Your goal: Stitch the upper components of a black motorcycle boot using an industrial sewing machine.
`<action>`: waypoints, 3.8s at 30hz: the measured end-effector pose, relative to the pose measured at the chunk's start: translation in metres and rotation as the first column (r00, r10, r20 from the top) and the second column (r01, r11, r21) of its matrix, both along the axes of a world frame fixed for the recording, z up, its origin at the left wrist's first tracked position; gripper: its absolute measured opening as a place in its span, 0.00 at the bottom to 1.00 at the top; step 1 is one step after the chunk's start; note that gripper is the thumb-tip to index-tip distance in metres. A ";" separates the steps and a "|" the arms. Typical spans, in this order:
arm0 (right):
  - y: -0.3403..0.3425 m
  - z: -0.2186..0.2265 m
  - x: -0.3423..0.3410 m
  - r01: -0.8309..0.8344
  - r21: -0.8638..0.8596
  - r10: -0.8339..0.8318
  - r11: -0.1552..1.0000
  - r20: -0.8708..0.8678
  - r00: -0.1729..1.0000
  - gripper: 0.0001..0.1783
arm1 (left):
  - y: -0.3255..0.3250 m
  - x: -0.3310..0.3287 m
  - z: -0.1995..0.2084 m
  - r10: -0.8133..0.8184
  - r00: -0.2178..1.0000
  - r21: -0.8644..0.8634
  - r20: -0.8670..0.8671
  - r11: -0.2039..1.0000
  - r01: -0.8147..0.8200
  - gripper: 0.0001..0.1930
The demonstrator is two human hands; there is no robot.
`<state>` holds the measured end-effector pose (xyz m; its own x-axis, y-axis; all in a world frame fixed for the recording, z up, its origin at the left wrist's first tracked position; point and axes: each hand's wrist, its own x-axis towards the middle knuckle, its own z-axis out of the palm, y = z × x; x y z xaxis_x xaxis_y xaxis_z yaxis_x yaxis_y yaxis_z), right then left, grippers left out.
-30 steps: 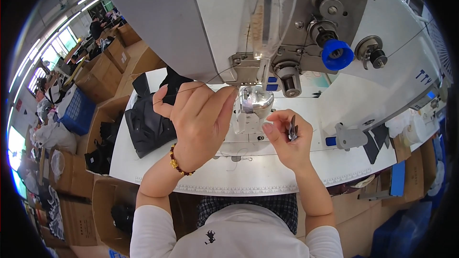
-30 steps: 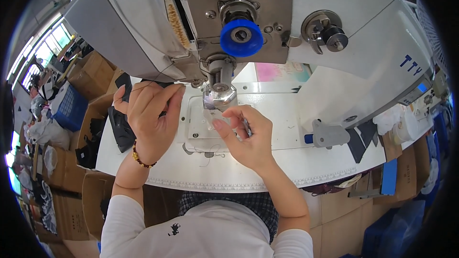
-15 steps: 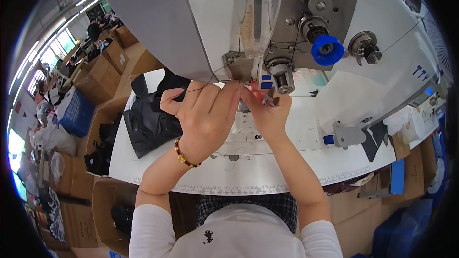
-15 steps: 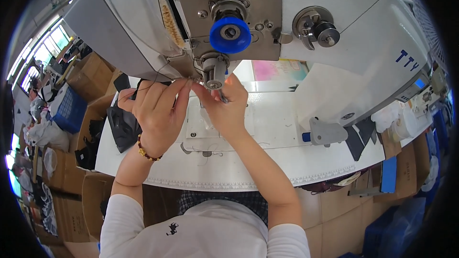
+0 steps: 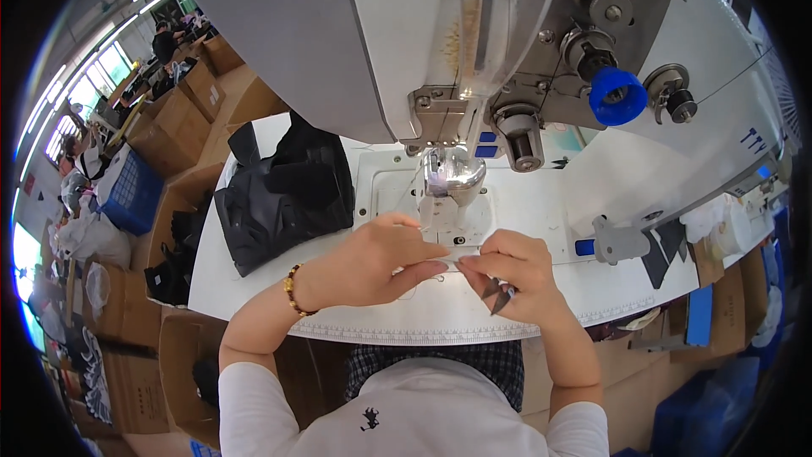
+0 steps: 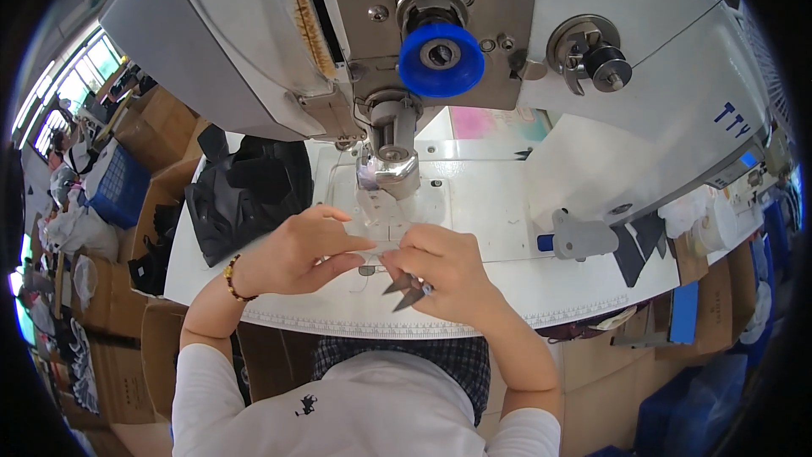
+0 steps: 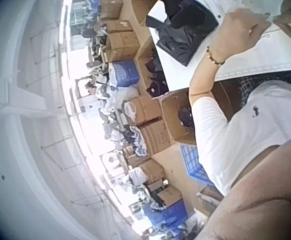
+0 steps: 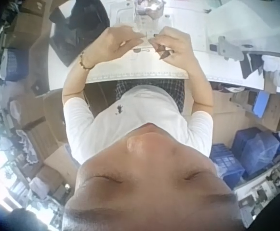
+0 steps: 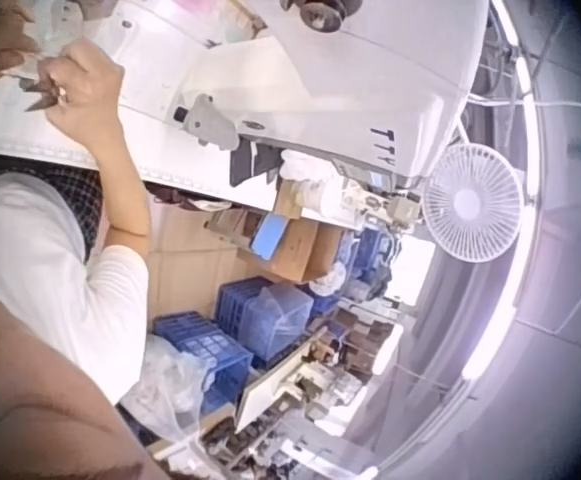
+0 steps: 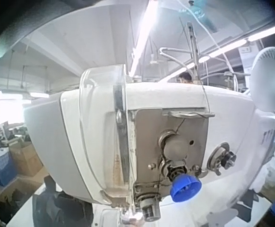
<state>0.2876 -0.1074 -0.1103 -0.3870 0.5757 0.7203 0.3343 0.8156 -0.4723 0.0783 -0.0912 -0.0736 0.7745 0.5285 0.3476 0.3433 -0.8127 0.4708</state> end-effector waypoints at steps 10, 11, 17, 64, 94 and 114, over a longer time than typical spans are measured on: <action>0.039 0.009 -0.035 0.156 0.051 -0.139 0.986 -0.252 0.958 0.11 | 0.016 0.011 0.008 0.356 0.848 0.131 0.392 0.891 -0.435 0.05; 0.043 0.009 -0.036 0.191 0.034 -0.176 0.981 -0.261 0.949 0.10 | 0.018 0.012 0.006 0.366 0.815 0.243 0.449 0.828 -0.505 0.06; 0.055 -0.006 -0.038 0.194 -0.047 -0.198 0.980 -0.358 0.912 0.08 | 0.031 0.024 -0.001 0.374 0.700 0.311 0.608 0.699 -0.644 0.05; 0.028 0.017 -0.011 -0.074 -0.087 0.068 0.993 -0.071 0.995 0.08 | 0.012 0.004 -0.025 0.062 0.945 0.565 0.321 0.789 -0.244 0.12; 0.061 0.009 -0.040 0.325 -0.128 -0.343 0.937 -0.159 0.926 0.02 | 0.073 0.038 -0.064 0.212 0.607 0.448 0.766 0.500 -0.741 0.11; 0.062 0.005 -0.040 0.240 -0.164 -0.277 0.957 -0.265 0.924 0.04 | 0.074 0.040 -0.064 0.190 0.589 0.426 0.786 0.525 -0.737 0.11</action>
